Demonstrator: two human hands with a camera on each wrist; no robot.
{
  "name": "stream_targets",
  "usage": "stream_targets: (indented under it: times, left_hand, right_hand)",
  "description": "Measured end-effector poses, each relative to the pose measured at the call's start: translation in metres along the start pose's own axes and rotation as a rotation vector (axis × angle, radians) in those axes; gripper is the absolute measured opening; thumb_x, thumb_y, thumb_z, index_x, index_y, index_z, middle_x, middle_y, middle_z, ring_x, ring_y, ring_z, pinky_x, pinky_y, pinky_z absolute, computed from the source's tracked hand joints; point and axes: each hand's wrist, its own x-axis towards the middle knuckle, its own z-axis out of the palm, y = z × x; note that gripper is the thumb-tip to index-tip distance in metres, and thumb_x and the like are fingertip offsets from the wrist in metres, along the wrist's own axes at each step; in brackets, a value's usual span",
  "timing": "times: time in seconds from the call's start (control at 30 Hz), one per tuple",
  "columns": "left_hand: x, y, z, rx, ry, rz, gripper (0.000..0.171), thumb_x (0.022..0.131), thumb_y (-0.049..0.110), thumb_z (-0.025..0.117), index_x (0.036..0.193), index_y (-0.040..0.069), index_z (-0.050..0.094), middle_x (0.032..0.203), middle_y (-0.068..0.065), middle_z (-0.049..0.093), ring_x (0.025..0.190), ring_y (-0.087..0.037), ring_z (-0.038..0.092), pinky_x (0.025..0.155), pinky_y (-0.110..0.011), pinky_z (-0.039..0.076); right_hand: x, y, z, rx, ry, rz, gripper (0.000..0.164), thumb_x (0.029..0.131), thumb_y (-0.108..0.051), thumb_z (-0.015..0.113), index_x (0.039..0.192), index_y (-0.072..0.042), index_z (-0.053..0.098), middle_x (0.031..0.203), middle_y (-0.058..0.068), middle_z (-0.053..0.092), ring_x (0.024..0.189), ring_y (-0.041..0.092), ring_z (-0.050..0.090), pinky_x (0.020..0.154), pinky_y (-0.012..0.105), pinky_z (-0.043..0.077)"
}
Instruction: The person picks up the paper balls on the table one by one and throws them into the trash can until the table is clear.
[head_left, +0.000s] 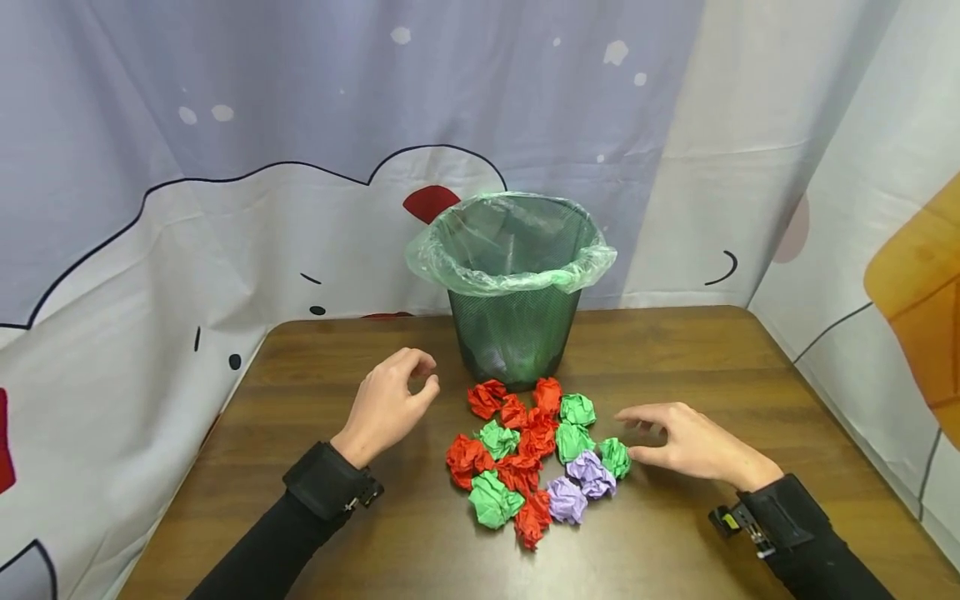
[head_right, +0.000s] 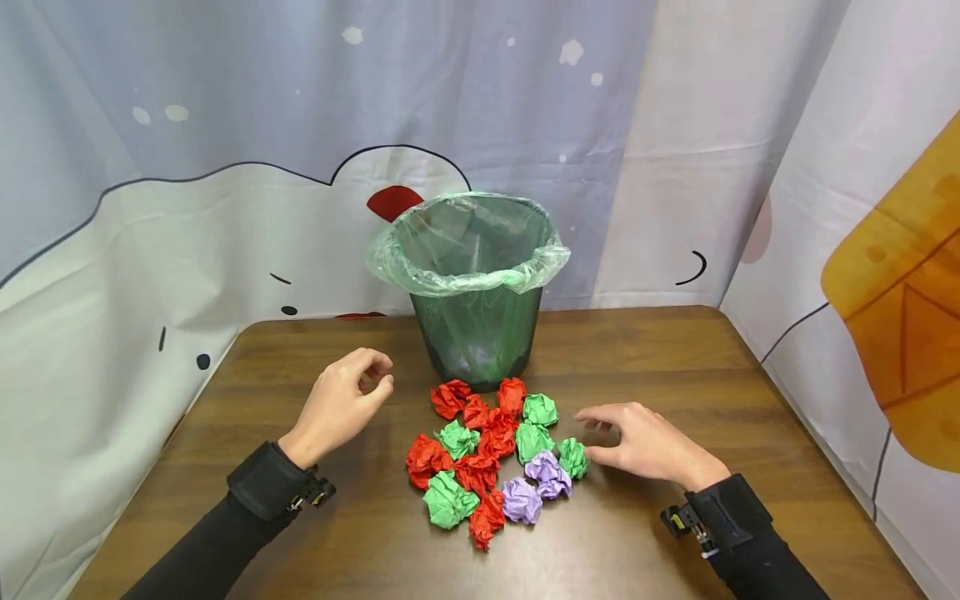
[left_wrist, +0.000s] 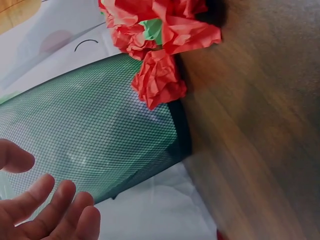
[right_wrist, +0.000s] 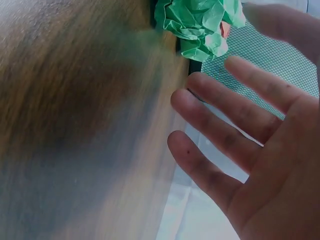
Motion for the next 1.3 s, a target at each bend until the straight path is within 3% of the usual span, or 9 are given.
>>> stream_targets:
  times: [0.23, 0.5, 0.9, 1.03, 1.17, 1.3]
  left_hand:
    - [-0.005, -0.002, 0.007, -0.001, -0.016, -0.018, 0.015, 0.089, 0.020, 0.065, 0.101, 0.012, 0.069, 0.095, 0.001, 0.066, 0.090, -0.021, 0.065, 0.079, -0.039, 0.052]
    - [-0.008, -0.003, 0.014, -0.006, -0.020, -0.028, 0.015, 0.088, 0.019, 0.066, 0.101, 0.012, 0.069, 0.094, -0.001, 0.067, 0.089, -0.022, 0.066, 0.077, -0.039, 0.051]
    - [-0.006, -0.007, 0.018, 0.005, -0.025, -0.047, 0.013, 0.089, 0.021, 0.067, 0.101, 0.016, 0.069, 0.094, 0.001, 0.067, 0.087, -0.018, 0.065, 0.076, -0.037, 0.052]
    - [-0.006, -0.006, 0.018, 0.007, -0.034, -0.053, 0.013, 0.089, 0.022, 0.067, 0.101, 0.016, 0.069, 0.093, 0.002, 0.067, 0.086, -0.018, 0.064, 0.075, -0.036, 0.051]
    - [-0.004, -0.007, 0.018, 0.010, -0.035, -0.048, 0.012, 0.089, 0.022, 0.067, 0.101, 0.017, 0.068, 0.093, 0.002, 0.066, 0.086, -0.018, 0.064, 0.075, -0.036, 0.051]
    - [-0.006, -0.009, 0.021, 0.010, -0.027, -0.051, 0.013, 0.089, 0.021, 0.068, 0.100, 0.016, 0.069, 0.092, 0.004, 0.065, 0.084, -0.015, 0.063, 0.074, -0.036, 0.051]
  right_hand:
    - [0.000, 0.001, 0.002, -0.019, -0.034, -0.074, 0.057, 0.082, -0.032, 0.080, 0.134, -0.016, 0.063, 0.127, -0.002, 0.068, 0.111, 0.019, 0.065, 0.090, 0.044, 0.054]
    - [0.004, 0.001, 0.008, 0.015, -0.075, -0.133, 0.061, 0.080, -0.027, 0.082, 0.137, -0.019, 0.062, 0.129, -0.004, 0.066, 0.116, 0.018, 0.063, 0.093, 0.045, 0.053]
    - [0.004, 0.002, 0.009, 0.042, -0.118, -0.062, 0.055, 0.082, -0.025, 0.082, 0.134, -0.021, 0.064, 0.128, -0.007, 0.066, 0.117, 0.020, 0.064, 0.093, 0.045, 0.053]
    - [0.005, 0.004, 0.013, 0.034, -0.111, -0.059, 0.050, 0.083, -0.023, 0.080, 0.131, -0.022, 0.066, 0.125, -0.011, 0.066, 0.113, 0.014, 0.064, 0.092, 0.041, 0.053]
    - [0.005, 0.003, 0.016, 0.066, -0.105, -0.062, 0.044, 0.085, -0.018, 0.078, 0.128, -0.019, 0.067, 0.117, -0.012, 0.068, 0.099, 0.005, 0.064, 0.084, 0.033, 0.054]
    - [0.004, 0.004, 0.016, 0.118, -0.116, -0.050, 0.040, 0.086, -0.015, 0.076, 0.125, -0.018, 0.068, 0.110, -0.012, 0.069, 0.089, 0.005, 0.064, 0.077, 0.029, 0.054]
